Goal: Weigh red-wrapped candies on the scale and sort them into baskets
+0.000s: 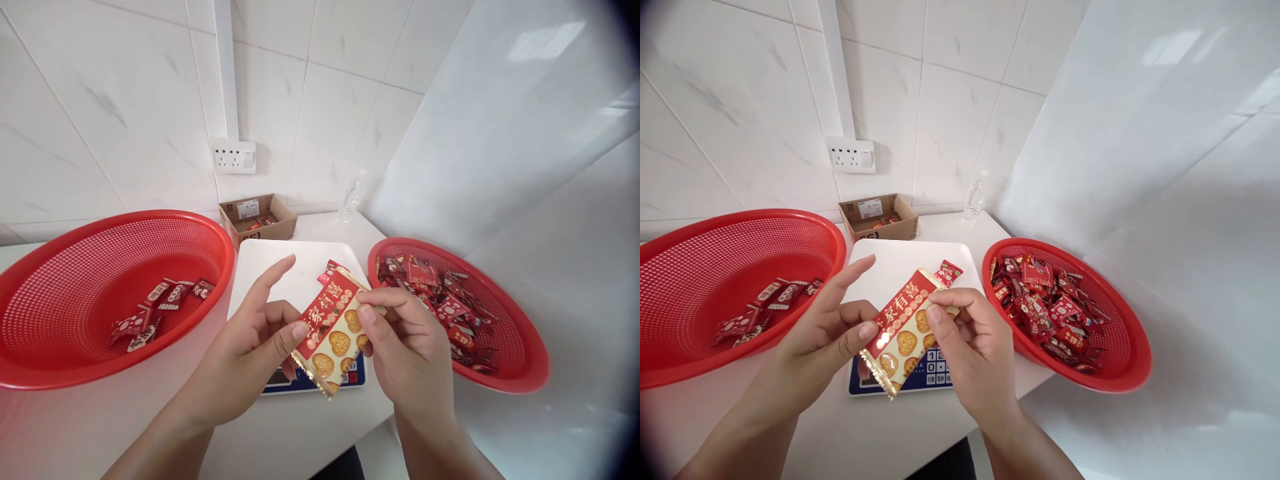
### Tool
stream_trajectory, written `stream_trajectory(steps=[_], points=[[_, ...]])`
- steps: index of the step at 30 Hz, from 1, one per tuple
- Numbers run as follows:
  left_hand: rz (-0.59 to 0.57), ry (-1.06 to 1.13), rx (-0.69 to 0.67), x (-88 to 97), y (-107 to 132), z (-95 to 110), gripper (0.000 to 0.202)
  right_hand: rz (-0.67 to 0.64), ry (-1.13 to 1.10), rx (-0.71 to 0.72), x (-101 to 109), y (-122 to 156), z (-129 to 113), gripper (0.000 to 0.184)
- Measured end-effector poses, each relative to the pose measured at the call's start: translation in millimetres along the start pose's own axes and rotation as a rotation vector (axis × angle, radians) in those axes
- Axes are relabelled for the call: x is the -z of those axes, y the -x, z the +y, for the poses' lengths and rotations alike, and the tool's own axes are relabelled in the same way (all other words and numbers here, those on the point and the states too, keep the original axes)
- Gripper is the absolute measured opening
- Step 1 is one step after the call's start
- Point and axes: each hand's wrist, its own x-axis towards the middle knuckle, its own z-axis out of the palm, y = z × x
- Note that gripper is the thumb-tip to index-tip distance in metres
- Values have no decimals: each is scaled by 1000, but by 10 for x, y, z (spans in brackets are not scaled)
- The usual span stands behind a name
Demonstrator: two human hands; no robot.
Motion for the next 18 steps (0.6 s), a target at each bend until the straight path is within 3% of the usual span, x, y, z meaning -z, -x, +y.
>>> stream_trajectory(steps=[7, 12, 18], points=[[196, 164, -120, -60, 14, 31, 61, -50, 84, 161, 17, 108, -22, 11], [175, 184, -112, -70, 24, 51, 58, -64, 104, 184, 34, 127, -27, 11], [289, 121, -118, -65, -4, 69, 57, -63, 97, 142, 24, 120, -9, 9]])
